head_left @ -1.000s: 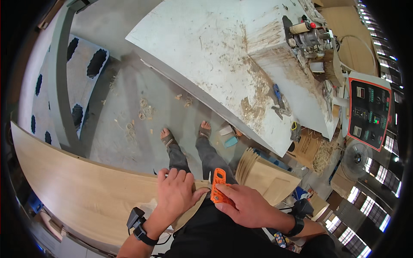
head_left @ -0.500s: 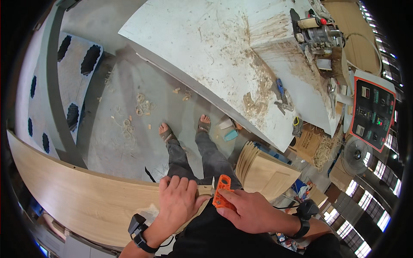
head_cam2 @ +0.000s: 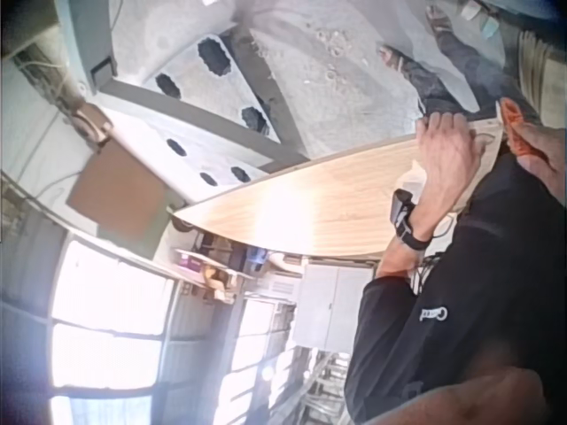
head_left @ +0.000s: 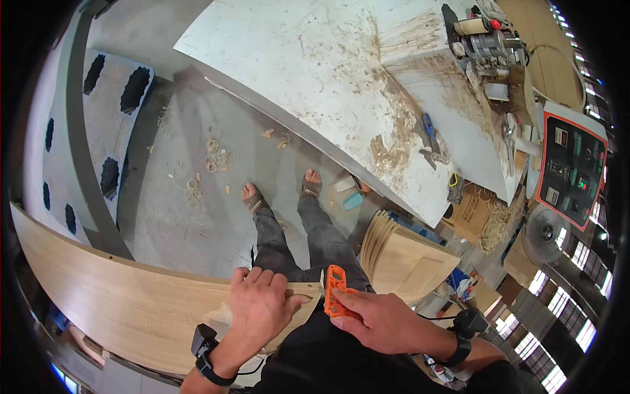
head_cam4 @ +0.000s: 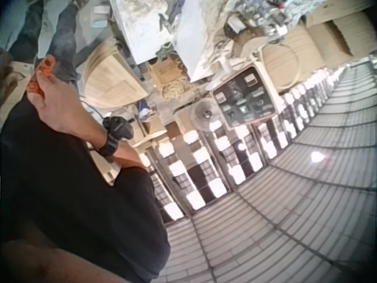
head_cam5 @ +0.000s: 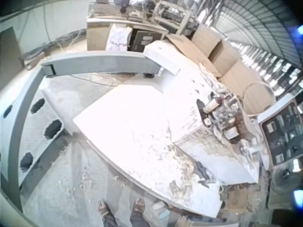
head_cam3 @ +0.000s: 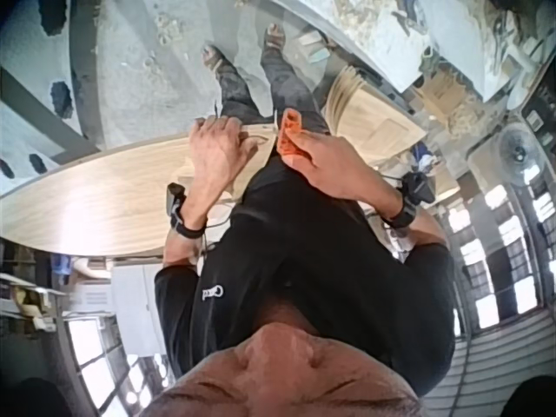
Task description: Trimming the edges of a semicircular wood panel using a manual edge trimmer and a utility knife.
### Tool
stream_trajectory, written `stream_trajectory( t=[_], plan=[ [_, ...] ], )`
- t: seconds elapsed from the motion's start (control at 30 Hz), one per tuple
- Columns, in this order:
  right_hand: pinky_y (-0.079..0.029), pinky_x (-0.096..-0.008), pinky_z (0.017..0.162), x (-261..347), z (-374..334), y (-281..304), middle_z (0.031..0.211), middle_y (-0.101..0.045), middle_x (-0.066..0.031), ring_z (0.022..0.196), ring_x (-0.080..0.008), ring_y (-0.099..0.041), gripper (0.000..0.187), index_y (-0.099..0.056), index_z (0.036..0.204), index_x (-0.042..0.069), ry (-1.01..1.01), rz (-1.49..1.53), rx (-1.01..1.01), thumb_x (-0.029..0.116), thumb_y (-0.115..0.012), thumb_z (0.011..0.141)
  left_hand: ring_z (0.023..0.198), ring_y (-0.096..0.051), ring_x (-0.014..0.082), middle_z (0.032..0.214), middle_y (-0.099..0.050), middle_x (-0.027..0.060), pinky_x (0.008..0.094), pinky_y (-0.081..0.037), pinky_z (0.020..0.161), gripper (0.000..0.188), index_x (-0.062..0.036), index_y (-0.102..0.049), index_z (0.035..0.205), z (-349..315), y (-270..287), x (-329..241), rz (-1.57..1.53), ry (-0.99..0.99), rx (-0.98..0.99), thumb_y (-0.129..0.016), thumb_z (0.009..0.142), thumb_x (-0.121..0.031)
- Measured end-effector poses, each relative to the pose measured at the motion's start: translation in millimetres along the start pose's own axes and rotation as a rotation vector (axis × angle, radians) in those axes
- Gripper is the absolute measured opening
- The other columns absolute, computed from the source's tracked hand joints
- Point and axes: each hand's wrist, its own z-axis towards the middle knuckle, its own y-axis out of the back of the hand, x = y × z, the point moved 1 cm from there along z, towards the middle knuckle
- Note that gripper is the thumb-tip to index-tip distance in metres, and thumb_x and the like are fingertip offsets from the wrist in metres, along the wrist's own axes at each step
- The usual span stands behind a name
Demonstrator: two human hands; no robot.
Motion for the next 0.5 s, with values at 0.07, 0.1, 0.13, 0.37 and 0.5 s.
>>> stream_trajectory(
  t=[0.07,0.1,0.13,0.37,0.5],
  plan=[
    [-0.054,-0.0415,0.073,2.0,1.0,1.6,0.112,-0.064,-0.0203,0.084,-0.0379,-0.066,0.053,-0.051,0.135,0.0,-0.011,-0.015,0.008,0.038,-0.054,0.098,0.066,-0.053,0.0241,0.062,-0.053,0.0061,0.0377,-0.036,0.072,0.042,-0.0083,-0.054,0.065,-0.7,-1.2,0.0,0.009,0.01,-0.011,-0.083,0.064,-0.039],
    [-0.054,-0.0417,0.071,2.5,1.3,2.1,0.111,-0.065,-0.0203,0.083,-0.0381,-0.066,0.053,-0.051,0.134,0.0,-0.022,-0.034,0.018,0.038,-0.054,0.097,0.066,-0.053,0.0241,0.062,-0.053,0.0061,0.0377,-0.036,0.072,0.042,-0.0083,-0.054,0.065,-0.5,-1.2,-0.6,0.01,0.008,-0.008,-0.083,0.064,-0.039],
    [-0.054,-0.0417,0.071,1.9,1.6,2.0,0.111,-0.065,-0.0203,0.083,-0.0381,-0.066,0.053,-0.051,0.134,0.0,-0.022,-0.031,0.017,0.038,-0.054,0.097,0.065,-0.053,0.0239,0.062,-0.053,0.0061,0.0377,-0.036,0.072,0.041,-0.0083,-0.055,0.065,0.0,-1.1,-0.9,0.015,0.013,-0.008,-0.083,0.064,-0.039],
    [-0.053,-0.0476,0.072,-0.7,5.6,4.1,0.105,-0.064,-0.0188,0.083,-0.0403,-0.066,0.049,-0.049,0.129,0.002,0.004,0.008,0.045,0.039,-0.05,0.098,0.065,-0.055,0.0242,0.061,-0.055,0.0065,0.0378,-0.037,0.074,0.043,-0.0076,-0.056,0.064,1.9,-0.2,-1.7,0.02,0.046,-0.003,-0.082,0.063,-0.042],
    [-0.052,-0.0479,0.073,-3.9,6.8,4.2,0.106,-0.064,-0.0188,0.084,-0.0404,-0.066,0.048,-0.049,0.129,0.003,0.027,0.018,0.036,0.039,-0.05,0.098,0.065,-0.055,0.0245,0.061,-0.055,0.0063,0.0379,-0.037,0.074,0.043,-0.0075,-0.056,0.063,3.1,0.2,-2.1,0.026,0.047,0.0,-0.082,0.063,-0.042]
  ],
)
